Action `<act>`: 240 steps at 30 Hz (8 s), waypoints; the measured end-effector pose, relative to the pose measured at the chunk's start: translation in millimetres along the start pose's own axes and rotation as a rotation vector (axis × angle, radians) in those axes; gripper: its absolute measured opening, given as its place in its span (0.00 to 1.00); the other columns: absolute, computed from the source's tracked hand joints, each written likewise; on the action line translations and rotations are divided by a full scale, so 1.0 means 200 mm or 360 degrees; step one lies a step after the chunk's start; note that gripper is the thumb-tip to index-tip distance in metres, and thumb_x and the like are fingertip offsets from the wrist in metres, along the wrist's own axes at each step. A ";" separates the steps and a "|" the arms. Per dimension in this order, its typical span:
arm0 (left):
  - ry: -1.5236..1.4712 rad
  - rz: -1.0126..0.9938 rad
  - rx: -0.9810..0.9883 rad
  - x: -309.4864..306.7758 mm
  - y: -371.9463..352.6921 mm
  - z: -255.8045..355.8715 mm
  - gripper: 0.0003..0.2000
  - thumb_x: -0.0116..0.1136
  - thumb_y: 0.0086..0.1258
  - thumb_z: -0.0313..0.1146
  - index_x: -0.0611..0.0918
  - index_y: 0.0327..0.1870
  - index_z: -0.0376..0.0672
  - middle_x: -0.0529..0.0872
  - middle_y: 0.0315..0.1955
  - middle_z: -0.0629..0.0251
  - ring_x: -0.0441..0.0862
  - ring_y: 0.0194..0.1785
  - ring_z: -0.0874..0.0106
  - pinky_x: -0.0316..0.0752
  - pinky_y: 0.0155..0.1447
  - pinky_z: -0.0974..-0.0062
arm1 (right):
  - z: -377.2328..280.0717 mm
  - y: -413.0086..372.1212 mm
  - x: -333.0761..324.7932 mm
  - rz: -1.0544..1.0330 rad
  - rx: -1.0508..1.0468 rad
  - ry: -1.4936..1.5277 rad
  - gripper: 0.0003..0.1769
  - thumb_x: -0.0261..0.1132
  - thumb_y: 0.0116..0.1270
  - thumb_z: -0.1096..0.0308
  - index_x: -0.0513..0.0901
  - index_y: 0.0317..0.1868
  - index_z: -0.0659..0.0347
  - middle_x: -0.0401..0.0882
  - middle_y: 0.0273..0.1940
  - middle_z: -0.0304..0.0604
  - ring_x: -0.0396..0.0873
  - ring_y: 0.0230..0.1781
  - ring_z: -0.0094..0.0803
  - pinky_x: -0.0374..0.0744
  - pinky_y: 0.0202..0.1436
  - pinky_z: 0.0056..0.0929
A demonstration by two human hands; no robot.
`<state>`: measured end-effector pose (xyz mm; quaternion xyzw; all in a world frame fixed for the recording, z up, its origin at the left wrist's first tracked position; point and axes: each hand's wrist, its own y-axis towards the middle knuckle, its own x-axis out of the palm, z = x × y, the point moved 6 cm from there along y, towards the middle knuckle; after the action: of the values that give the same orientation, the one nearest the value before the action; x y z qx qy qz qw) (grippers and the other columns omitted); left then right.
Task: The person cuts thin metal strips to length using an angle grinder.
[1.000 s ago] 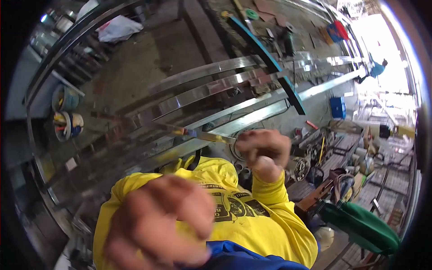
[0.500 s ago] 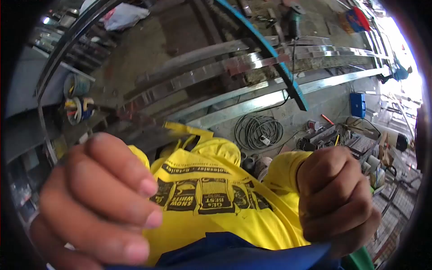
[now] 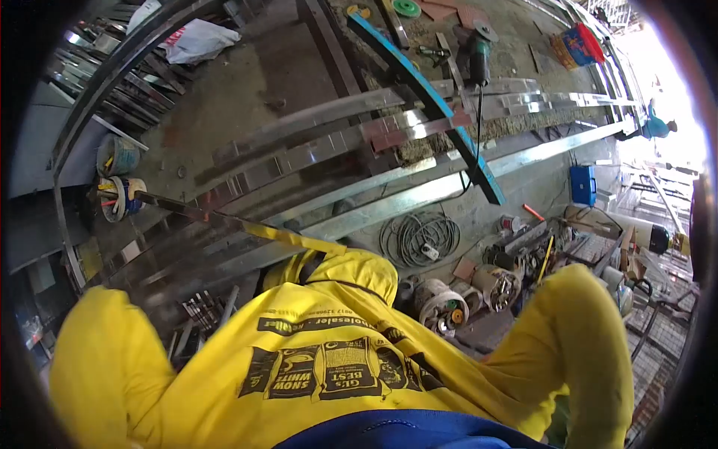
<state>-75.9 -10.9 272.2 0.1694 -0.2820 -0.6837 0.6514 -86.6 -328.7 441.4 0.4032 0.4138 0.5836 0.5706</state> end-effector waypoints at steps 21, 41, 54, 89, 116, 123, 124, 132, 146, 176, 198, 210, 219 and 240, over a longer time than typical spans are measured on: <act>0.0098 -0.0323 -0.1062 -0.18 -0.70 -0.48 0.09 0.65 0.74 0.39 0.81 0.52 0.56 0.79 0.46 0.75 0.79 0.42 0.77 0.77 0.47 0.72 | -0.32 -1.21 0.61 -0.0178 0.2330 0.0333 0.25 0.69 0.73 0.54 0.80 0.64 0.56 0.85 0.54 0.48 0.84 0.51 0.45 0.79 0.61 0.44; 0.0162 -0.0393 -0.1058 -0.26 -0.71 -0.53 0.13 0.64 0.75 0.41 0.79 0.57 0.55 0.76 0.53 0.71 0.78 0.48 0.73 0.78 0.49 0.70 | -0.57 -1.31 0.72 -0.0223 0.2586 0.0168 0.26 0.69 0.73 0.53 0.79 0.66 0.55 0.83 0.58 0.49 0.83 0.55 0.46 0.75 0.66 0.46; 0.0143 -0.0445 -0.0846 -0.24 -0.55 -0.55 0.16 0.64 0.76 0.42 0.78 0.60 0.54 0.74 0.57 0.68 0.77 0.52 0.71 0.79 0.50 0.69 | -0.60 -1.14 0.63 -0.0172 0.2426 0.0136 0.27 0.69 0.73 0.53 0.79 0.67 0.55 0.82 0.60 0.50 0.82 0.58 0.47 0.73 0.69 0.46; -0.0187 -0.0461 -0.0217 -0.31 -0.33 -0.20 0.22 0.62 0.78 0.45 0.75 0.69 0.52 0.69 0.68 0.61 0.75 0.63 0.65 0.82 0.53 0.66 | -0.52 -0.84 0.69 -0.0310 0.2168 0.0396 0.30 0.69 0.72 0.52 0.77 0.70 0.53 0.79 0.67 0.51 0.79 0.65 0.49 0.67 0.77 0.48; -0.0768 -0.0490 -0.0001 -0.59 -0.13 0.15 0.10 0.62 0.75 0.43 0.81 0.49 0.50 0.82 0.50 0.68 0.80 0.47 0.74 0.78 0.47 0.73 | 0.12 -0.98 0.38 -0.0445 0.2228 -0.0225 0.20 0.64 0.70 0.67 0.81 0.59 0.65 0.82 0.58 0.47 0.81 0.56 0.37 0.74 0.64 0.35; -0.1273 -0.0543 -0.0310 0.19 0.13 -0.17 0.16 0.59 0.76 0.47 0.81 0.51 0.44 0.83 0.50 0.64 0.82 0.47 0.72 0.79 0.48 0.72 | 0.17 -1.83 0.48 -0.0729 0.2985 -0.0052 0.11 0.66 0.74 0.70 0.84 0.52 0.66 0.83 0.45 0.40 0.82 0.46 0.25 0.78 0.54 0.27; -0.1310 -0.0548 -0.0332 0.24 0.16 -0.20 0.17 0.59 0.76 0.48 0.81 0.52 0.43 0.83 0.49 0.63 0.82 0.46 0.71 0.79 0.48 0.72 | 0.21 -1.88 0.46 -0.0734 0.2936 -0.0051 0.10 0.66 0.74 0.71 0.84 0.52 0.66 0.83 0.44 0.40 0.83 0.45 0.25 0.79 0.53 0.27; -0.1496 -0.0426 -0.0437 0.45 0.30 -0.37 0.24 0.56 0.77 0.53 0.81 0.54 0.37 0.85 0.48 0.59 0.84 0.46 0.69 0.80 0.48 0.71 | 0.83 -2.28 0.30 -0.1268 0.2364 -0.0729 0.15 0.69 0.70 0.61 0.87 0.40 0.68 0.89 0.39 0.55 0.89 0.38 0.44 0.84 0.43 0.39; -0.1232 -0.0240 -0.0738 0.32 0.22 -0.57 0.37 0.50 0.80 0.62 0.80 0.58 0.25 0.88 0.47 0.50 0.87 0.45 0.64 0.82 0.49 0.69 | 1.50 -3.34 -0.04 -0.2870 0.2650 -0.1365 0.21 0.57 0.75 0.56 0.87 0.61 0.49 0.82 0.67 0.45 0.80 0.68 0.50 0.79 0.68 0.48; 0.2576 0.0289 -0.1046 -0.92 -0.58 -0.66 0.31 0.59 0.74 0.28 0.68 0.79 0.40 0.76 0.71 0.45 0.74 0.72 0.46 0.72 0.72 0.58 | 1.68 -2.76 0.83 -0.1413 0.2176 -0.0715 0.15 0.66 0.70 0.58 0.90 0.38 0.62 0.88 0.32 0.56 0.88 0.36 0.56 0.86 0.43 0.50; 0.2400 -0.0004 -0.0881 -0.92 -0.51 -0.79 0.31 0.59 0.63 0.23 0.78 0.73 0.43 0.81 0.46 0.48 0.79 0.49 0.44 0.75 0.58 0.55 | 1.98 -2.75 0.59 -0.0949 0.1436 -0.1064 0.12 0.59 0.70 0.75 0.84 0.50 0.66 0.88 0.35 0.48 0.87 0.35 0.43 0.84 0.41 0.45; 0.1336 -0.1088 -0.0391 -0.48 -0.70 -1.14 0.35 0.65 0.57 0.21 0.80 0.72 0.49 0.83 0.44 0.57 0.82 0.46 0.55 0.78 0.52 0.61 | -0.94 -2.12 -0.02 -0.0067 0.3139 -0.1124 0.19 0.61 0.76 0.59 0.89 0.51 0.65 0.84 0.35 0.38 0.79 0.36 0.29 0.76 0.45 0.27; 0.1268 -0.1570 -0.0210 -0.12 -1.02 -1.09 0.38 0.69 0.52 0.17 0.82 0.71 0.53 0.76 0.43 0.61 0.79 0.45 0.60 0.76 0.54 0.62 | -1.58 -2.13 0.95 0.0552 0.3896 0.0153 0.15 0.64 0.74 0.65 0.86 0.54 0.65 0.82 0.39 0.35 0.76 0.40 0.21 0.76 0.46 0.26; 0.1355 -0.1447 -0.0862 -0.53 -0.92 -1.33 0.20 0.64 0.73 0.48 0.86 0.54 0.40 0.87 0.47 0.52 0.86 0.46 0.50 0.80 0.52 0.59 | -1.54 -2.20 0.67 0.0125 0.3924 0.0474 0.14 0.60 0.80 0.63 0.82 0.42 0.66 0.81 0.28 0.37 0.75 0.29 0.22 0.75 0.36 0.27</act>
<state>-52.6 48.6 -62.5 0.3564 0.2793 -0.8100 0.3727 -233.7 -199.9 -76.3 0.6121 0.7344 -0.1375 -0.2590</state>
